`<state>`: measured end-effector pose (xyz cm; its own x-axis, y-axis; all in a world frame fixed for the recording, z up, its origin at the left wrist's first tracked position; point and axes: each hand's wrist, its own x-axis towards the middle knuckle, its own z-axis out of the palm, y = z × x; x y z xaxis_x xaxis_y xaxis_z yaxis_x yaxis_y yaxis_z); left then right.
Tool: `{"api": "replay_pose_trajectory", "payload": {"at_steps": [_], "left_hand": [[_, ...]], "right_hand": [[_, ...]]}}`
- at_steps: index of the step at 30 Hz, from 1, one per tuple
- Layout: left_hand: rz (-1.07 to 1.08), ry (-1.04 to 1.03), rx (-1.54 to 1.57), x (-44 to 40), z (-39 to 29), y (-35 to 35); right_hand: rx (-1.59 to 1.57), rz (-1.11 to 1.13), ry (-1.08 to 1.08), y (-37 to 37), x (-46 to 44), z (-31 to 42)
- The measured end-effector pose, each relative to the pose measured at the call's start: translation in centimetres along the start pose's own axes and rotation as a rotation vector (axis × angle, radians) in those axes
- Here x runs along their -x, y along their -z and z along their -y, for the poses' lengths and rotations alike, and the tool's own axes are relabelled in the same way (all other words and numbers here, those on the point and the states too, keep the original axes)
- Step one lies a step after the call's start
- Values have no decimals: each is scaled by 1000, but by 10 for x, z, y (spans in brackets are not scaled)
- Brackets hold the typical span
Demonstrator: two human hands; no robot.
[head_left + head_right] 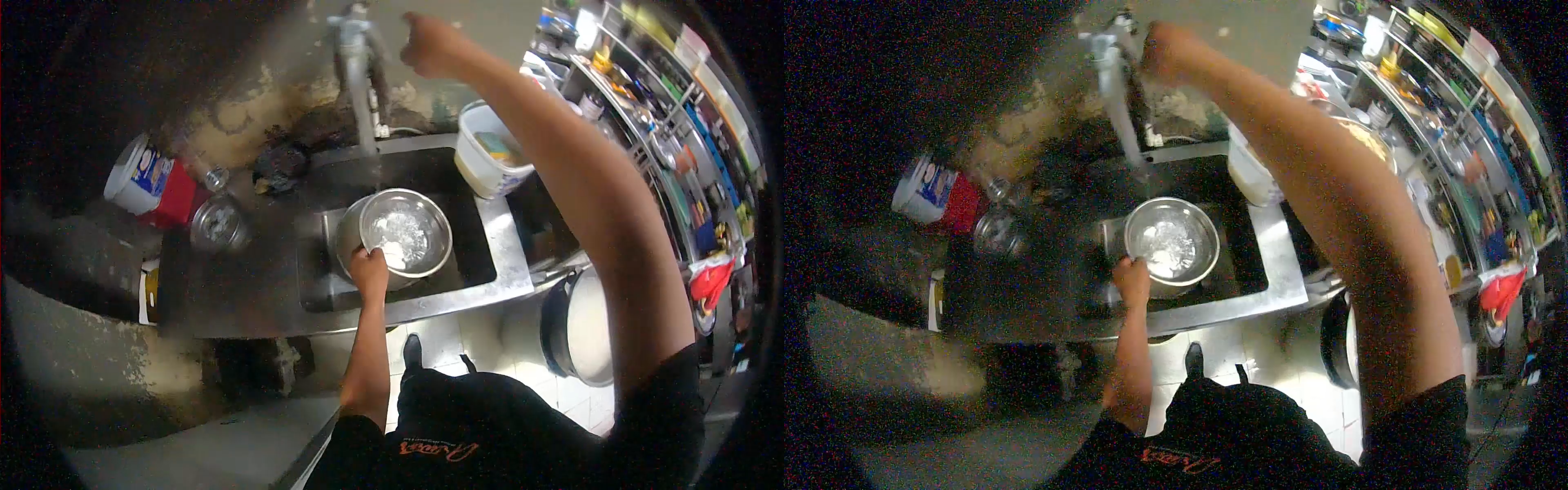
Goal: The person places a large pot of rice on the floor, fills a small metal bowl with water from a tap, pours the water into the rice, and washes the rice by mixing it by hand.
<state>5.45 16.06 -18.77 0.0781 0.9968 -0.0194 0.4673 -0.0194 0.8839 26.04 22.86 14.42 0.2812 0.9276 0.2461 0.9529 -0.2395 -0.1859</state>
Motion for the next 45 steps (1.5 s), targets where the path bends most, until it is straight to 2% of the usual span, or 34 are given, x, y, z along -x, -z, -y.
{"api": "replay_pose_trajectory", "payload": {"at_steps": [2,4,6,7,9,11,12,13,14,16,17,18,20,22,23,24,26,28,29,30,31,32,33,34,35,37,38,40,41,42,44,45], "left_hand": [[73,-13,23,36,-28,5],[183,-31,51,72,-41,-7],[271,-198,-12,108,-26,-45],[348,-110,-4,136,-37,-59],[447,-189,-59,178,-25,-108],[541,-265,-74,215,-47,-131],[586,-316,-57,237,-61,-154],[486,-464,19,260,-60,-187],[494,-602,-7,285,-74,-205],[425,-878,56,339,-99,-238],[485,-878,159,364,-110,-249],[585,-817,160,385,-123,-257],[659,-828,226,418,-124,-287],[590,-792,172,431,-146,-279],[523,-740,223,428,-144,-286],[538,-592,213,415,-131,-288],[564,-294,203,383,-109,-286],[573,282,316,346,-131,-204],[494,293,444,317,-87,-198],[392,259,409,292,-73,-166],[278,254,543,271,-78,-130],[274,138,468,233,-36,-115],[135,329,421,202,-25,-94],[85,358,724,194,-58,-69],[50,363,594,160,-43,-63],[36,296,327,99,1,-62],[59,156,-18,71,16,-57],[111,-159,-694,14,20,-58],[64,6,-493,19,-54,-42],[-109,-114,-591,-10,-90,-36],[-402,-674,-990,-67,-158,-14],[-470,-826,-864,-90,-206,-3]], "right_hand": [[51,-181,259,-5,75,-31],[75,30,110,3,177,-55],[-83,85,22,-27,282,-117],[-117,98,-43,-51,338,-154],[-242,31,-272,-88,450,-214],[-362,90,-630,-96,531,-249],[-421,-54,-817,-151,583,-288],[-756,-116,-1023,-186,620,-314],[-1091,-164,-1220,-201,649,-332],[-1602,-327,-1390,-206,681,-344],[-1863,-394,-1466,-211,691,-350],[-1893,-471,-1578,-224,694,-361],[-2235,-588,-1166,-221,716,-369],[-2151,-758,-1111,-225,729,-398],[-2247,-769,-1127,-225,745,-422],[-2340,-782,-1149,-225,759,-436],[-1515,-682,-1537,-194,773,-437],[-1389,-614,-1546,-185,811,-452],[-1589,-522,-1264,-184,841,-462],[-1365,-559,-1618,-170,842,-457],[-1334,-594,-1634,-163,854,-454],[-1300,-629,-1657,-161,868,-450],[-1305,-630,-1655,-160,872,-450],[-1308,-633,-1655,-160,874,-449],[-1309,-635,-1661,-162,877,-447],[-1308,-668,-1719,-177,876,-455],[-1306,-688,-1749,-183,875,-460],[-1350,-562,-1701,-180,849,-453],[-1369,-521,-1687,-173,832,-447],[-1377,-535,-1609,-177,820,-448],[-1312,-676,-1583,-215,837,-467],[-1210,-680,-1594,-211,825,-454]]}}
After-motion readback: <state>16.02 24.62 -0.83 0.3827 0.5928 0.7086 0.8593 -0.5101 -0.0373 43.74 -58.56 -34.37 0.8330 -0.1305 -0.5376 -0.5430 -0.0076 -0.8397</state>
